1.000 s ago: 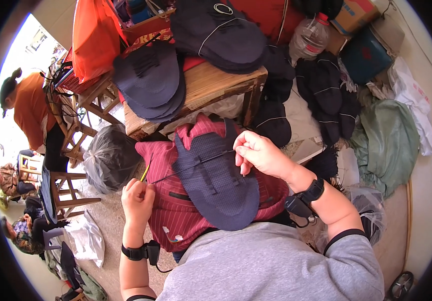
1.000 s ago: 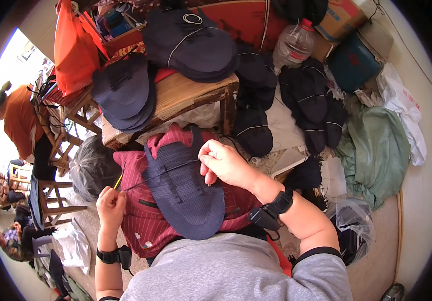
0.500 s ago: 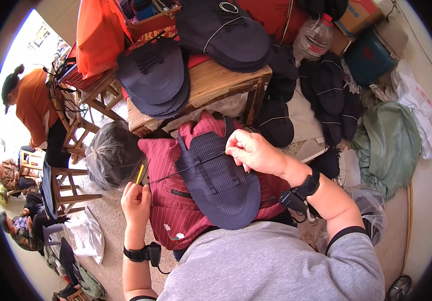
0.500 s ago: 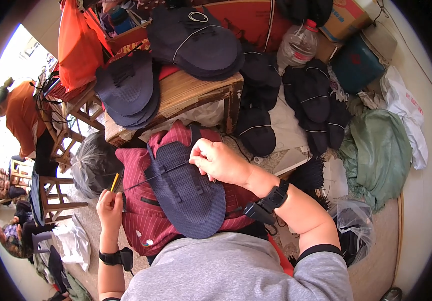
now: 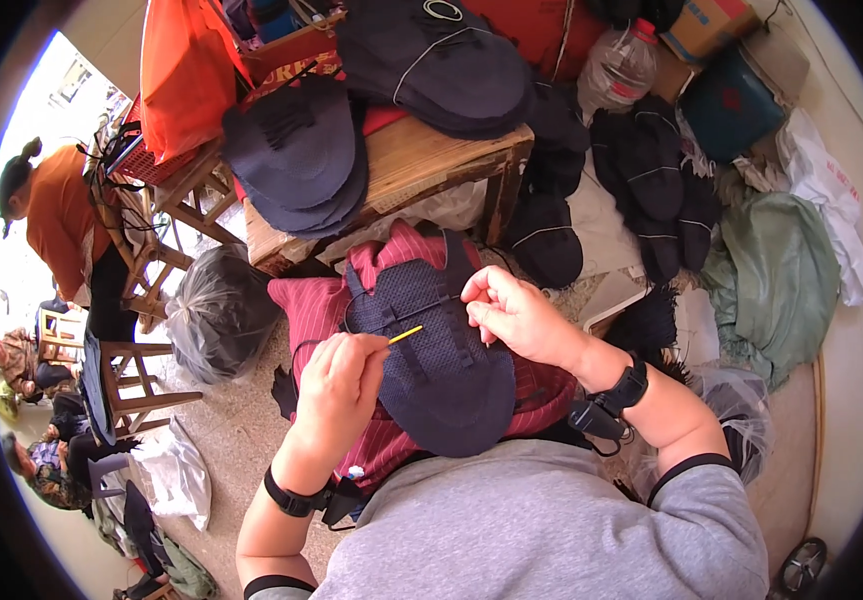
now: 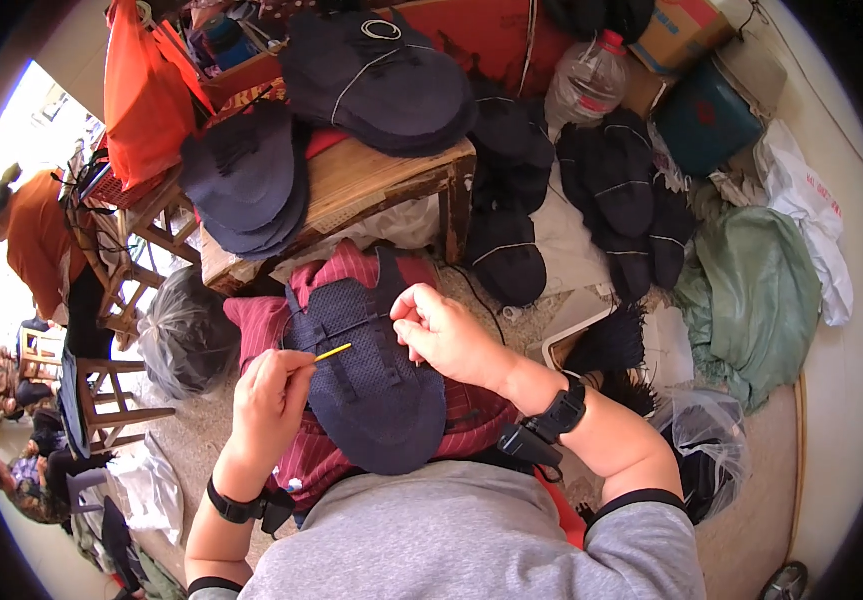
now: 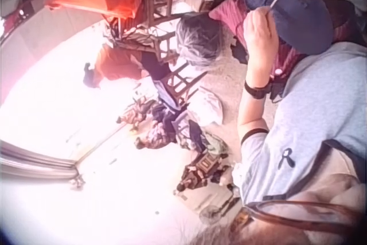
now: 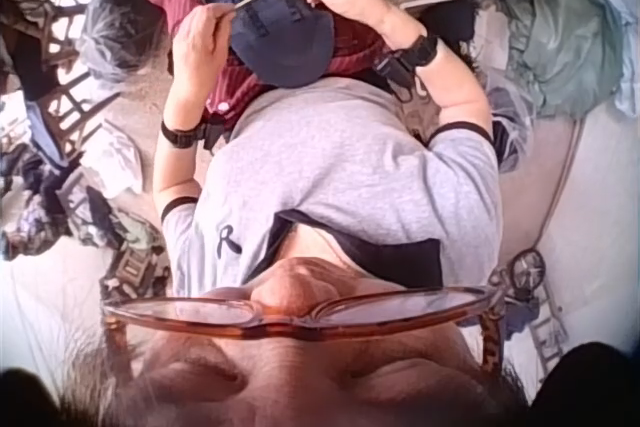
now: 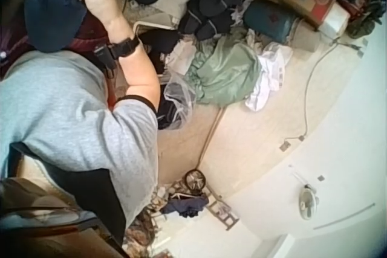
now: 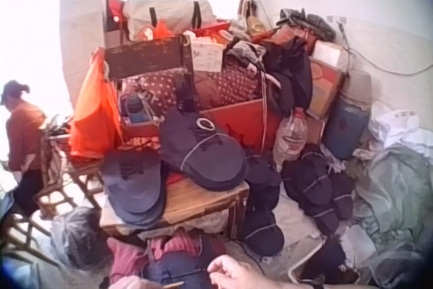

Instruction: The recorder is threading a shoelace or cord through the upper part of a shoe component using a thin tool.

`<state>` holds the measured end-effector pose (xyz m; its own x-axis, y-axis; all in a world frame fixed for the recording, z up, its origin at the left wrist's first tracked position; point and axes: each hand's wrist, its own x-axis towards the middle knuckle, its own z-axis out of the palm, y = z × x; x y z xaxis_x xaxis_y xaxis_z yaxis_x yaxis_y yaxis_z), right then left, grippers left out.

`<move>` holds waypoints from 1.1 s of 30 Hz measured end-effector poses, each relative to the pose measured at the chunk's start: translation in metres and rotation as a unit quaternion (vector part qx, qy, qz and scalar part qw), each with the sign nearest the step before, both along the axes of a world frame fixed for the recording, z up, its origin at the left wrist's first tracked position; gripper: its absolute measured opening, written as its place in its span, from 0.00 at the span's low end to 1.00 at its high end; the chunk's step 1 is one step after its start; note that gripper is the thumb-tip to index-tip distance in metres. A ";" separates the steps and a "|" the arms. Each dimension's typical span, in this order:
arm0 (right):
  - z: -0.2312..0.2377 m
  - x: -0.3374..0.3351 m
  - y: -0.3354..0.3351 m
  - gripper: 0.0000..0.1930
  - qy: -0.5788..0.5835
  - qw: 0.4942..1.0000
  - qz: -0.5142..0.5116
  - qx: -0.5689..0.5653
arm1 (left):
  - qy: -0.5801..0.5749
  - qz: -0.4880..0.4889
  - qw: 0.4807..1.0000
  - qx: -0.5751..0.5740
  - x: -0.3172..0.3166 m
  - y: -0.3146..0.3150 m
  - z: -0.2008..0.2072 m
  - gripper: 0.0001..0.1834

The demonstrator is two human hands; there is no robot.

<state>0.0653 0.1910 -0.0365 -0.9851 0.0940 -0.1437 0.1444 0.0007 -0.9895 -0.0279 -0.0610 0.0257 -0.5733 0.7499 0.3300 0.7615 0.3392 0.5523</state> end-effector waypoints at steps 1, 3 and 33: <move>0.002 0.002 0.001 0.08 0.000 1.000 -0.001 -0.001 | 0.012 -0.002 1.000 -0.007 -0.002 0.003 -0.001 0.06; 0.009 0.006 0.002 0.09 -0.048 0.998 0.034 -0.006 | 0.019 -0.002 1.000 -0.014 -0.007 0.008 -0.001 0.04; 0.006 0.000 -0.001 0.13 -0.019 0.998 0.058 -0.016 | -0.017 -0.004 1.000 -0.023 0.007 0.040 -0.013 0.03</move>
<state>0.0658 0.1902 -0.0305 -0.9828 -0.0258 -0.1830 0.1833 -0.0127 -0.9830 -0.0211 -0.0215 0.0123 -0.5780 0.7684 0.2747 0.7449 0.3593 0.5622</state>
